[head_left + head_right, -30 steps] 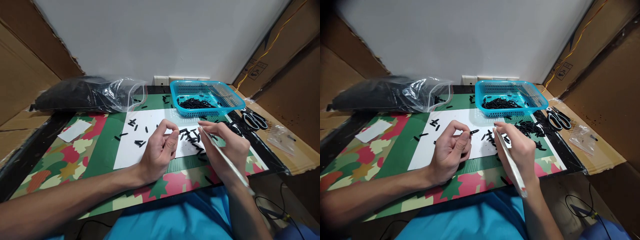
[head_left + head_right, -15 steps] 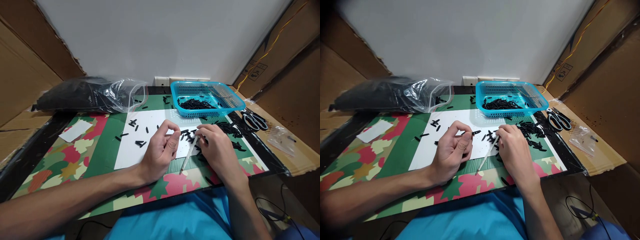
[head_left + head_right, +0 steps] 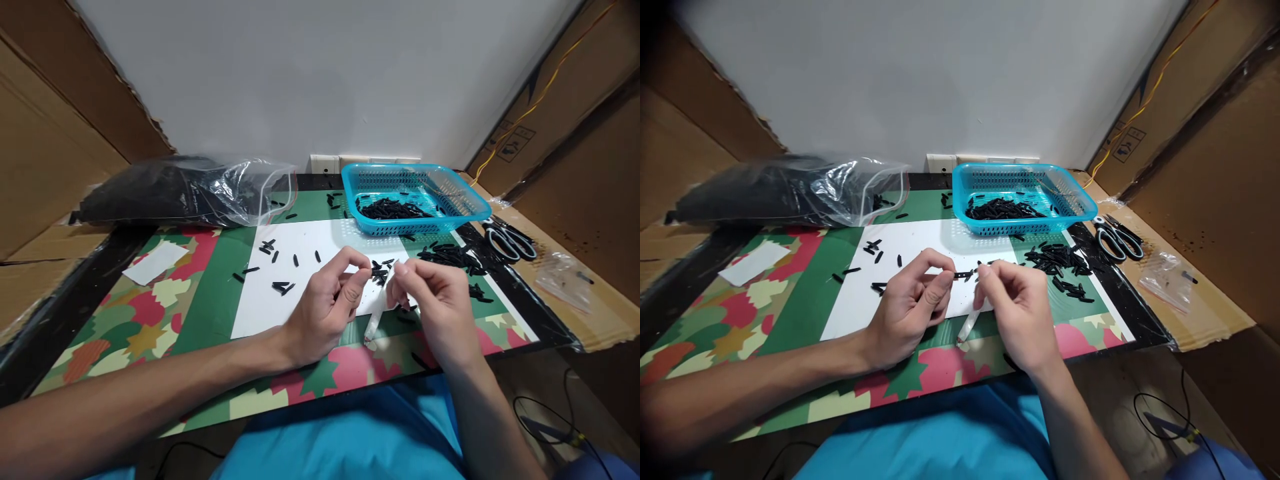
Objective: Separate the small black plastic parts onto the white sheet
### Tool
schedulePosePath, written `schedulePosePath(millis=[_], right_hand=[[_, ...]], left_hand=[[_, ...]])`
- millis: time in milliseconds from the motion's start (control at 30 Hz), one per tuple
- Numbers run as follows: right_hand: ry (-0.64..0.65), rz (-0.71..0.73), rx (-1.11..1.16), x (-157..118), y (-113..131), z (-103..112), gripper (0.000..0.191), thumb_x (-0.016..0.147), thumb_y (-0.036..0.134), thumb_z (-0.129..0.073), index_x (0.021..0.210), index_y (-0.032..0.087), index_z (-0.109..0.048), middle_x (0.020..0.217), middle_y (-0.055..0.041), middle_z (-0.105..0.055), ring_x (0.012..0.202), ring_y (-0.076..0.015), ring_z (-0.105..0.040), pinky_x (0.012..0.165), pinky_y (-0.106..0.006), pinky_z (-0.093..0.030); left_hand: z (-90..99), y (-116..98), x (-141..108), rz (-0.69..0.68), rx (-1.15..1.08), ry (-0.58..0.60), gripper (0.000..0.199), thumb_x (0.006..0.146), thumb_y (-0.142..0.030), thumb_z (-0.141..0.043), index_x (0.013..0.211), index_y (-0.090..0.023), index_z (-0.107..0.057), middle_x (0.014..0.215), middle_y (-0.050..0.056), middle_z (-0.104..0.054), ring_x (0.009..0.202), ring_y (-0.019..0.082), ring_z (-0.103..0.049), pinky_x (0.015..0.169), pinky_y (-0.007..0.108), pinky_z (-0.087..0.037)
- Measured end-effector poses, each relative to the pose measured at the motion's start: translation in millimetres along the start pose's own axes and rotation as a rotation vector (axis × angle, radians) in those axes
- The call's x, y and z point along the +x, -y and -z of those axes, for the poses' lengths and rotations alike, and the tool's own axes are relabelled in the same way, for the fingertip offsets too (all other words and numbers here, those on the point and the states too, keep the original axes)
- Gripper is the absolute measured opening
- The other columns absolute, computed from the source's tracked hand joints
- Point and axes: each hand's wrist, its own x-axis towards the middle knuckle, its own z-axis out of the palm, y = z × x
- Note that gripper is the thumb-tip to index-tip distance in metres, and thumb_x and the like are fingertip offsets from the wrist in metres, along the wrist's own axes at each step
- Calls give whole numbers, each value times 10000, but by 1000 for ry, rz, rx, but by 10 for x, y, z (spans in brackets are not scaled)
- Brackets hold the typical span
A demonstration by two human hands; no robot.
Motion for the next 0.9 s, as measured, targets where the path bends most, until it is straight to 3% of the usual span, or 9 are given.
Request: schedulePosePath(millis=[100, 300, 500, 600, 733, 900], right_hand=[[-53, 29, 32, 27, 7, 52, 472, 1072, 466, -662, 689, 190, -690, 658, -9, -638, 590, -138, -513, 544, -286, -380], [69, -34, 15, 16, 34, -33, 348, 987, 455, -779, 774, 190, -705, 671, 0, -681, 585, -134, -564, 532, -256, -428], [-116, 63, -129, 35, -16, -22, 279, 1067, 395, -666, 870, 205, -718, 741, -9, -719, 667, -158, -660, 634, -275, -514], [-42, 70, -26, 37, 7, -14, 291, 1055, 430, -693, 883, 201, -744, 729, -4, -725, 645, -155, -670, 625, -270, -535], [47, 17, 16, 40, 17, -15, 348, 986, 448, -793, 762, 189, -727, 674, 1, -711, 601, -142, -642, 592, -261, -513], [-75, 63, -65, 45, 3, 11, 273, 1052, 355, -701, 836, 190, -727, 711, 7, -712, 641, -136, -656, 634, -257, -515]], left_hand=[[-3, 2, -4, -12, 9, 8, 218, 1117, -436, -566, 1049, -229, -550, 617, -105, -396, 479, 70, -355, 473, 210, -307], [-4, 4, -11, -1, -5, 8, 240, 1104, -453, -588, 1043, -223, -560, 619, -95, -422, 474, 69, -369, 463, 214, -309], [-4, -2, 3, 47, -39, 0, 255, 1091, -471, -611, 1029, -229, -556, 604, -102, -392, 471, 69, -356, 450, 200, -299], [-1, 12, 1, 40, -39, 12, 251, 1095, -465, -605, 1026, -230, -551, 594, -103, -396, 466, 68, -348, 442, 197, -286], [3, 20, -4, 27, -30, 13, 225, 1105, -444, -594, 1040, -233, -551, 592, -106, -400, 472, 66, -355, 445, 185, -287], [-5, -5, 10, 35, -62, 17, 245, 1091, -452, -622, 1018, -231, -543, 598, -110, -384, 463, 62, -342, 444, 189, -294]])
